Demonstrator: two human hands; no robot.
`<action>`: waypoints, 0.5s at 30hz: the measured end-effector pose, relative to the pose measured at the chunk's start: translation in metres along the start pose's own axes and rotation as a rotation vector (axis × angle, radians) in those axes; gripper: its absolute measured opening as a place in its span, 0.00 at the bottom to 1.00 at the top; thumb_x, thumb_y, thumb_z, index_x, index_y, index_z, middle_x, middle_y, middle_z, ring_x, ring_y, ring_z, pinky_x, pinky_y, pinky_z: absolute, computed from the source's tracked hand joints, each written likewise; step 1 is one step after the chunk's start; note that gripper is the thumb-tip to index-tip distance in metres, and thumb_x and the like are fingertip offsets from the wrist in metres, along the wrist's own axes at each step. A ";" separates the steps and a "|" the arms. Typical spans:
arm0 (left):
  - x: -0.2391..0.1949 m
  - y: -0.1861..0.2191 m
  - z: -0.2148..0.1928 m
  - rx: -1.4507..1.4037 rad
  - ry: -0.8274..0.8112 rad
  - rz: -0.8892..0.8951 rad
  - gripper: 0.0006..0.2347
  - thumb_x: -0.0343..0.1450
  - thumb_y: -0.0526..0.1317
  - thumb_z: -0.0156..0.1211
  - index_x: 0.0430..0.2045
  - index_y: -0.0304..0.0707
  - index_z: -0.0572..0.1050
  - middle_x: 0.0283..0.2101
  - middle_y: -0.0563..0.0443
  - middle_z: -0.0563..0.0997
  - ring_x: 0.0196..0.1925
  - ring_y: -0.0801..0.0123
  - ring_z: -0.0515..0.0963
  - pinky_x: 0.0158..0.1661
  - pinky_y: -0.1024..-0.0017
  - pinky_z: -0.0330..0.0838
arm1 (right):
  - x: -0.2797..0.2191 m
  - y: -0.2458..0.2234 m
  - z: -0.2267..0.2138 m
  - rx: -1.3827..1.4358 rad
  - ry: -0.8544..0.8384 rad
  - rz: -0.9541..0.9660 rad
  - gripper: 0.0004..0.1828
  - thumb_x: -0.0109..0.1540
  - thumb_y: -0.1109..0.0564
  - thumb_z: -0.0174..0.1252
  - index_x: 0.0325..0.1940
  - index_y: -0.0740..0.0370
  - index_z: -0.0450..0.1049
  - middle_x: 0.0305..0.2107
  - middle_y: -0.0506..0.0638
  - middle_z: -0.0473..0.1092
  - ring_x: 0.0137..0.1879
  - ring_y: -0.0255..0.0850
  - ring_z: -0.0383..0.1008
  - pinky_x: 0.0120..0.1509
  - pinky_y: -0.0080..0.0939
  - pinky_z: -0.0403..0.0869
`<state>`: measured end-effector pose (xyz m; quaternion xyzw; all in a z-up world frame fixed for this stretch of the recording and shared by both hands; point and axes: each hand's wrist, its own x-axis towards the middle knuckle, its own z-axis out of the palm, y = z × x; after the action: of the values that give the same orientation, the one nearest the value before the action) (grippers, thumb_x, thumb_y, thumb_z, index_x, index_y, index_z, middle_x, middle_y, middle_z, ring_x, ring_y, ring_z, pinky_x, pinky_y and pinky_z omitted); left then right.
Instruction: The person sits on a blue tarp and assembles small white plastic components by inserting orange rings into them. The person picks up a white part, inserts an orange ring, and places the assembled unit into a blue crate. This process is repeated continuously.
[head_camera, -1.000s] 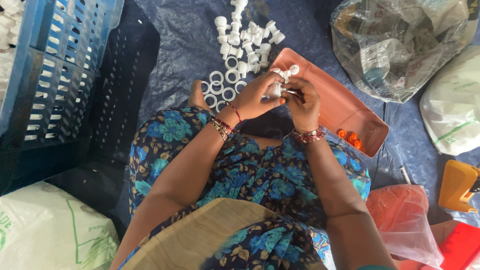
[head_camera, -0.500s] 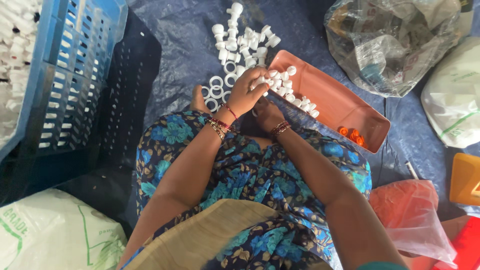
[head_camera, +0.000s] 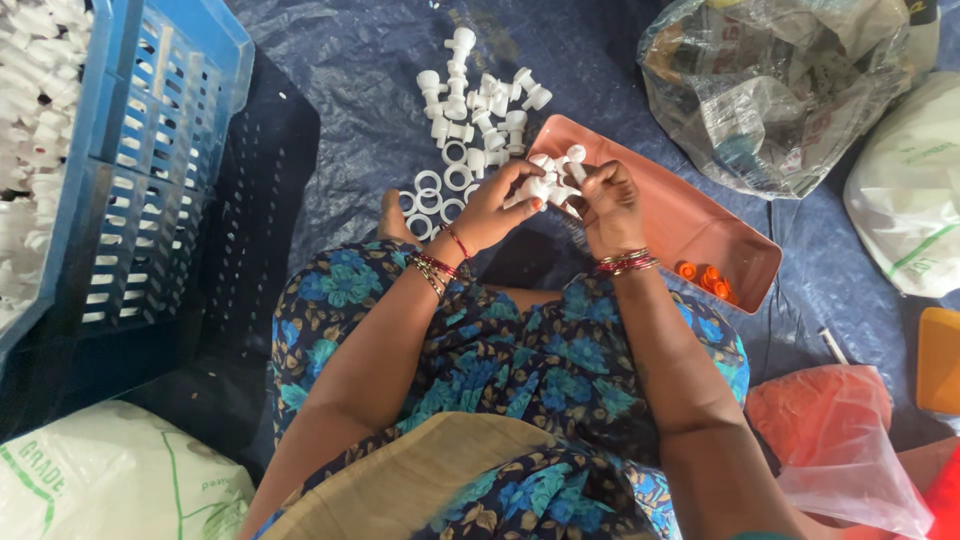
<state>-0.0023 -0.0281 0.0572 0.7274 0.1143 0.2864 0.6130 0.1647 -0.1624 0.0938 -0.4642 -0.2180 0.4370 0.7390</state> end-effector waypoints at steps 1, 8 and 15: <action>-0.001 -0.003 0.001 0.023 -0.001 -0.017 0.17 0.73 0.42 0.66 0.54 0.39 0.70 0.52 0.49 0.78 0.52 0.64 0.80 0.52 0.68 0.73 | -0.001 0.004 0.002 -0.093 -0.040 -0.069 0.10 0.64 0.68 0.63 0.42 0.62 0.67 0.41 0.52 0.74 0.48 0.41 0.78 0.56 0.42 0.80; -0.002 -0.013 0.003 0.078 0.023 -0.091 0.20 0.70 0.41 0.70 0.49 0.39 0.64 0.48 0.46 0.76 0.50 0.60 0.80 0.51 0.66 0.75 | 0.000 -0.006 0.011 -0.581 -0.237 -0.002 0.23 0.62 0.67 0.64 0.61 0.67 0.71 0.49 0.51 0.73 0.54 0.35 0.74 0.58 0.34 0.75; -0.001 -0.002 0.004 0.191 0.011 -0.086 0.18 0.70 0.39 0.69 0.46 0.38 0.64 0.47 0.48 0.78 0.50 0.58 0.82 0.48 0.65 0.77 | -0.005 -0.030 0.018 -0.622 -0.289 -0.011 0.29 0.62 0.71 0.61 0.67 0.67 0.66 0.57 0.51 0.69 0.63 0.37 0.72 0.66 0.36 0.74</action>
<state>-0.0008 -0.0314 0.0548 0.7753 0.1753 0.2516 0.5521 0.1619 -0.1630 0.1288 -0.5995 -0.4457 0.4070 0.5257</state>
